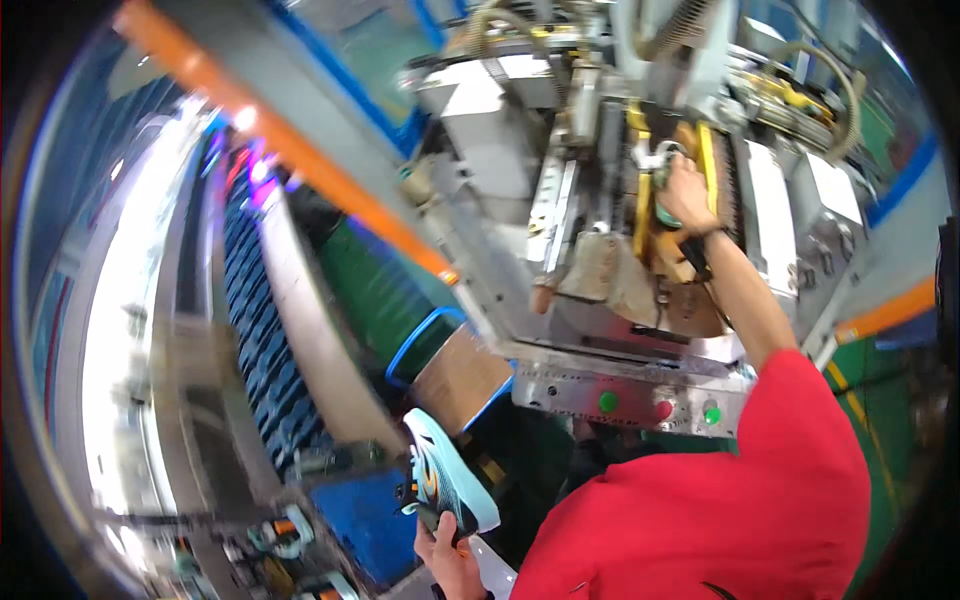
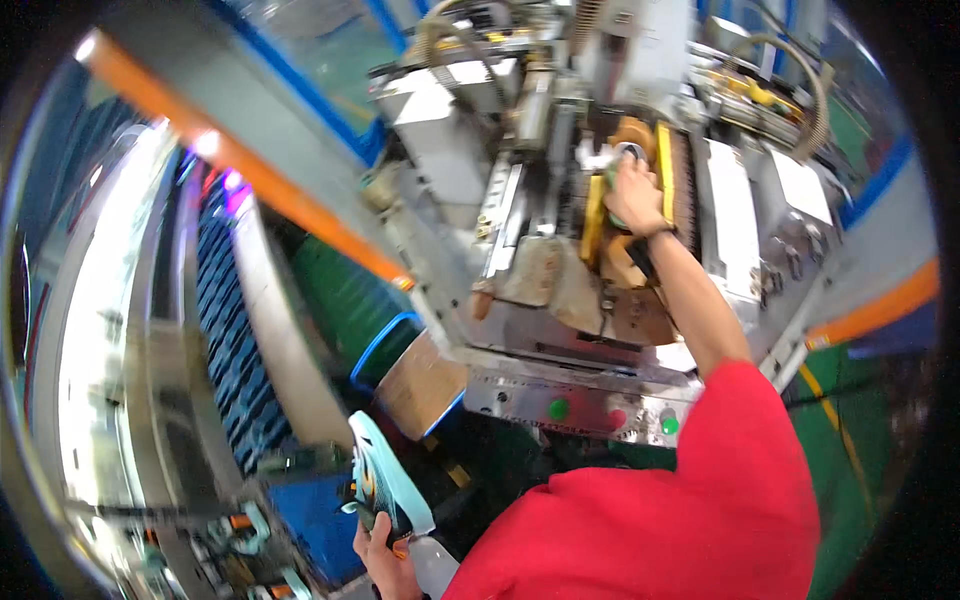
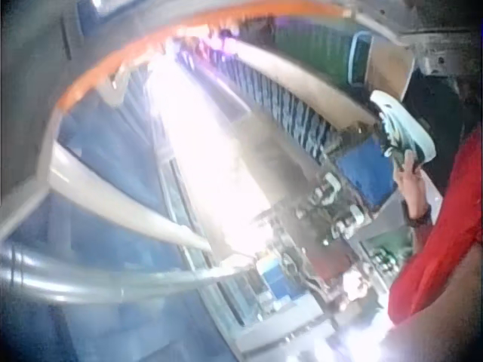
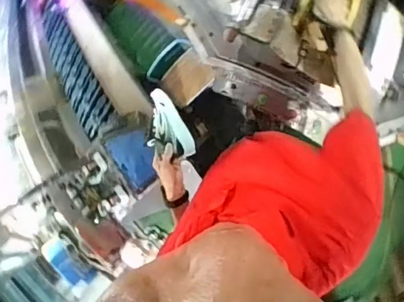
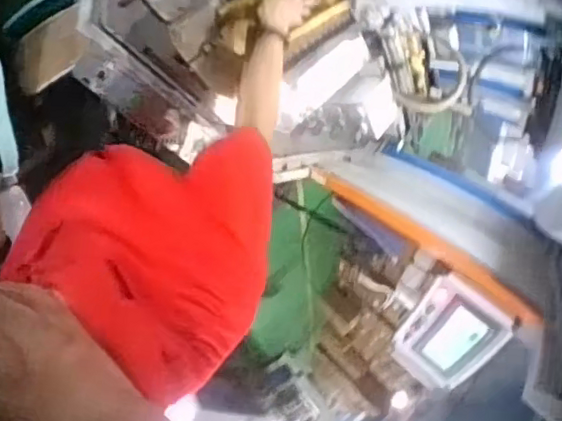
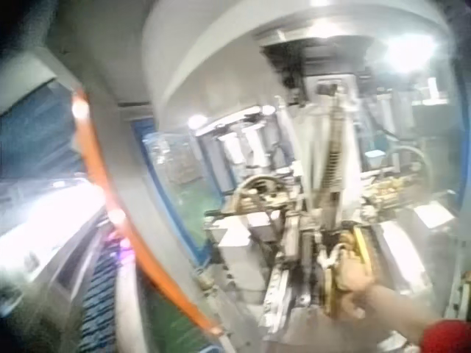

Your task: Placing shoes into a machine for lasting or sole attachment and sorting shoes on a conveyor.

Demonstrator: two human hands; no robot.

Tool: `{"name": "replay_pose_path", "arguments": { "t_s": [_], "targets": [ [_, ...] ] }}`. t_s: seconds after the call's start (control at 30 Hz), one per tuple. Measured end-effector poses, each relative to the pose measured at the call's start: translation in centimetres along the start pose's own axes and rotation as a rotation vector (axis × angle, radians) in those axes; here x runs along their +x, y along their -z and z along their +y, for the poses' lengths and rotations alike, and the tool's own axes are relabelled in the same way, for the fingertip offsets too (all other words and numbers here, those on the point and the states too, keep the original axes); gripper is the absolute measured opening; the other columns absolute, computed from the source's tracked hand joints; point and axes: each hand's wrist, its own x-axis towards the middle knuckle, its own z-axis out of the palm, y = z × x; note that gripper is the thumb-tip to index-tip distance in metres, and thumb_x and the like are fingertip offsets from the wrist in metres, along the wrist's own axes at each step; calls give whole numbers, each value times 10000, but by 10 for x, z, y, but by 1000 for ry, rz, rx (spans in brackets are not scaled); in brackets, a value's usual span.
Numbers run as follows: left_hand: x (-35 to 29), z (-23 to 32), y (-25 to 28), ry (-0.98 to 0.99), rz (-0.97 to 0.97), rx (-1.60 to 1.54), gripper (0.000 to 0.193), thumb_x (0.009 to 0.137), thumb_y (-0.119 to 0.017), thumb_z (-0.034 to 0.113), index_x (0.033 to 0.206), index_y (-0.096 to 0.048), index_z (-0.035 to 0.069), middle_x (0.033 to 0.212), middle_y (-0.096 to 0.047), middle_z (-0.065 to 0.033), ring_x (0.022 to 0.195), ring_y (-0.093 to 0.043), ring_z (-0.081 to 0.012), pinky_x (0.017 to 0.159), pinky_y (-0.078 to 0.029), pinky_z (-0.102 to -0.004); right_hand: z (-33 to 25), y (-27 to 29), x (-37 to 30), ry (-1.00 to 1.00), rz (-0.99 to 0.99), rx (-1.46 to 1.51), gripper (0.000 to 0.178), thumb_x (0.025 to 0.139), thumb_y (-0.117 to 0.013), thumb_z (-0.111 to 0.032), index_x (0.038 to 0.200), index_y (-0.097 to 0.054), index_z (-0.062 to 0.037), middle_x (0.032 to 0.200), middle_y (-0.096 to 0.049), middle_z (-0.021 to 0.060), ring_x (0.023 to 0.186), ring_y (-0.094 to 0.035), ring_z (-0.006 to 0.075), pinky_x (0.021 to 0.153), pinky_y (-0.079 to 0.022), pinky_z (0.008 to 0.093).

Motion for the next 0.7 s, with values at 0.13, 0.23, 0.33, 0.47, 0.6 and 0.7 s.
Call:
{"name": "replay_pose_path", "arguments": {
  "t_s": [0.13, 0.23, 0.33, 0.47, 0.6, 0.7],
  "targets": [
    [-3, -58, 64, -103, -91, 124, 327, 873, -633, 73, 1170, -561, -41, 1035, -629, -98, 909, -632, -177, 733, -537, -302, -65, 52, -196, 552, 82, 401, 262, 858, -582, -59, 1115, -621, -22, 1005, -641, 201, 953, -604, 381, 812, -479, 450],
    [-13, -71, 61, 22, -141, -26, 244, 866, -637, 46, 1084, -625, -63, 1023, -656, -116, 958, -638, -212, 840, -502, -311, -66, -6, -287, 689, -168, 680, 137, 825, -570, 14, 958, -590, -12, 959, -589, 184, 931, -576, 368, 825, -468, 413],
    [-13, -121, 94, 191, -168, -312, 369, 883, -659, 78, 1217, -562, -46, 1083, -657, -98, 977, -645, -199, 826, -513, -308, -51, -105, -320, 785, -299, 562, 133, 835, -559, -14, 964, -581, -37, 940, -553, 177, 903, -555, 383, 780, -454, 437],
    [-41, -152, 137, 263, -46, -306, 375, 892, -666, 116, 1204, -556, -58, 1057, -652, -95, 900, -657, -173, 788, -554, -317, -40, -152, -320, 833, -283, 609, 87, 863, -535, -21, 934, -582, -36, 920, -559, 176, 873, -564, 387, 760, -457, 432],
    [-65, -165, 186, 278, 218, -466, 321, 850, -719, 121, 1112, -612, -33, 942, -666, -92, 804, -660, -183, 690, -550, -319, -86, -110, -313, 806, -265, 611, 158, 821, -559, 18, 974, -576, -15, 922, -537, 135, 846, -560, 291, 766, -457, 380],
    [-57, -202, 251, 277, 436, -603, 235, 821, -727, 50, 1025, -648, -37, 909, -681, -108, 747, -680, -216, 679, -571, -348, -201, -30, -311, 904, -340, 857, 107, 879, -580, -18, 983, -594, 7, 816, -535, 125, 732, -531, 240, 686, -440, 349]
  ]
}}
